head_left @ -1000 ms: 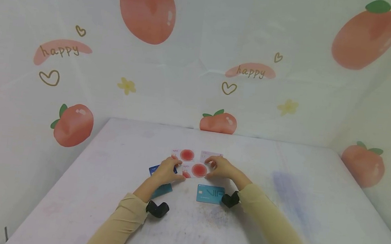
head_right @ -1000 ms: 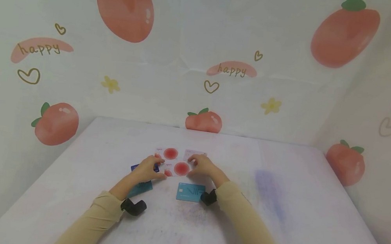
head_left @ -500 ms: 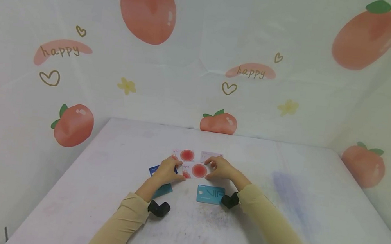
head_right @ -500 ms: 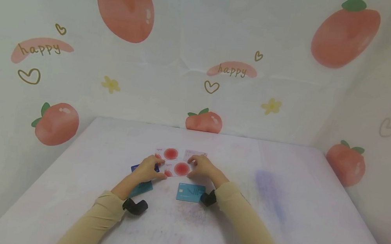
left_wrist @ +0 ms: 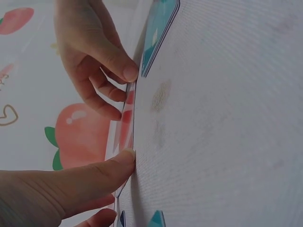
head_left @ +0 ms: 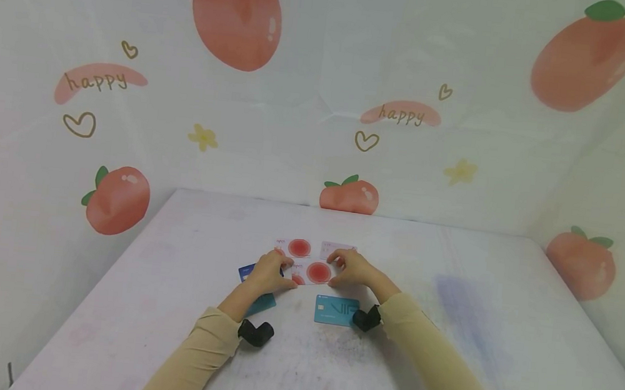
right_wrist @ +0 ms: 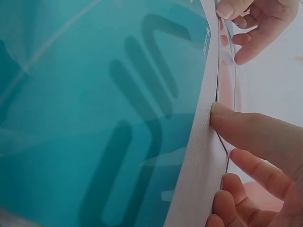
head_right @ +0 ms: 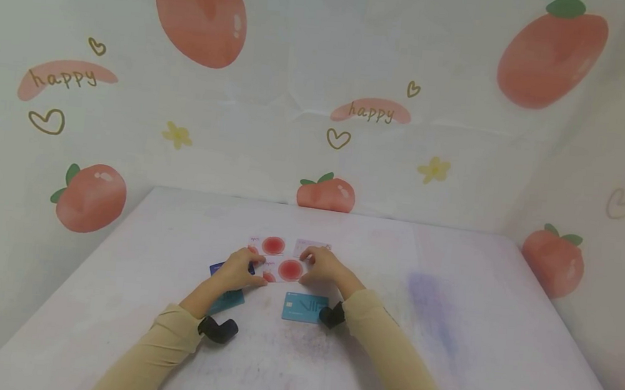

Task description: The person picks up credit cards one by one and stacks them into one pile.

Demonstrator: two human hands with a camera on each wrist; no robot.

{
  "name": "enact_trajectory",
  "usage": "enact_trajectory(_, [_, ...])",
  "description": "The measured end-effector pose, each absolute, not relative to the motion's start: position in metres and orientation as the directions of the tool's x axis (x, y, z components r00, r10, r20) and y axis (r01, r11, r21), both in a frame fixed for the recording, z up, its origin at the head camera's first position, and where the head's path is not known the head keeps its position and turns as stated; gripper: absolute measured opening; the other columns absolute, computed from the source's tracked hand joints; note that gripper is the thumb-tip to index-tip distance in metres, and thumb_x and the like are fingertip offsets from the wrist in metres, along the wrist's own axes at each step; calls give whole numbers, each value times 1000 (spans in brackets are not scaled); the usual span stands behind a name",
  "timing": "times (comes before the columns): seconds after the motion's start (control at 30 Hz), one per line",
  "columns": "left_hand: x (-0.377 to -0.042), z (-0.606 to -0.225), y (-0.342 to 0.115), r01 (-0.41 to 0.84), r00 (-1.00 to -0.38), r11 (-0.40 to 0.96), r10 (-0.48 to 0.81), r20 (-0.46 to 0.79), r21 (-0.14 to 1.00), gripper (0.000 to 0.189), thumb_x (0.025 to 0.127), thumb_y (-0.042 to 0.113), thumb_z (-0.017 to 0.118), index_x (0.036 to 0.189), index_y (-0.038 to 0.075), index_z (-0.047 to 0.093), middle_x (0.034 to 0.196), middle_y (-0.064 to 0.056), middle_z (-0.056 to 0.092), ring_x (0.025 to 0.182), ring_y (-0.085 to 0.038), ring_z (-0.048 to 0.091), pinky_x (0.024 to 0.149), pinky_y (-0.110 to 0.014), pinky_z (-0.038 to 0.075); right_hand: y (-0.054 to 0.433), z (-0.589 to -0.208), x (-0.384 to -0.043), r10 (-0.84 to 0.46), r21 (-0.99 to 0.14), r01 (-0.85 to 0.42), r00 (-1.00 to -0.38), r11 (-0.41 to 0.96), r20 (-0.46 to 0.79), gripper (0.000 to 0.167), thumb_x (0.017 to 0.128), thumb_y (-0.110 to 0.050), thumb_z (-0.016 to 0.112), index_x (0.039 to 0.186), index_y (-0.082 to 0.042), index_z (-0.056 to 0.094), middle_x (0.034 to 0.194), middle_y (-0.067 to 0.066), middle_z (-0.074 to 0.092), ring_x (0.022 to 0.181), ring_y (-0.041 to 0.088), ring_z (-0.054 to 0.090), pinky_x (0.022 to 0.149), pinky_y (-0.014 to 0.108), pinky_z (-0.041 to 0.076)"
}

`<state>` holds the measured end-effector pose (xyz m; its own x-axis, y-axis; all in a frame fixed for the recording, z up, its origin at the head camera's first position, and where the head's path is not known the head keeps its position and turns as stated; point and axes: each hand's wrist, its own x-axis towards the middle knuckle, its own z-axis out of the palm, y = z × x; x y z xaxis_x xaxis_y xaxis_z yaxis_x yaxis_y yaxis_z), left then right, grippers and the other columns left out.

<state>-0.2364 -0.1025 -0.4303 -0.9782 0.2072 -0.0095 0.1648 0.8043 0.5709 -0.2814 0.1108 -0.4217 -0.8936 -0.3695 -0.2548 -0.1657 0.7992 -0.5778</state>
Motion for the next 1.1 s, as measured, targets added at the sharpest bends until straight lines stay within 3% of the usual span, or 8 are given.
enact_trajectory(0.47, [-238,-429,-102,166,-977,813,212,-19,558,54,72,22,80,118,-1,62,91,-10,57,81,-18,46,69,-28,44,111,-420,-282,-393,-590,-204,-895,781,-210,42,71,-15,80,106,-10,58,104,11,58,93,21,51,83,35,51])
enact_trajectory(0.97, [-236,-430,-99,164,-977,793,212,-13,587,56,73,18,79,120,-4,59,109,-16,58,97,-25,51,89,-41,48,115,-420,-283,-446,-574,-298,-885,763,-134,42,69,-17,81,104,-6,60,101,10,58,90,20,51,83,34,49])
enact_trajectory(1.1, [-236,-429,-99,176,-977,800,214,1,574,56,73,20,79,120,-3,60,108,-15,58,97,-26,51,89,-41,48,117,-419,-282,-456,-585,-307,-882,751,-123,43,69,-17,81,105,-5,60,101,11,58,89,21,51,83,34,49])
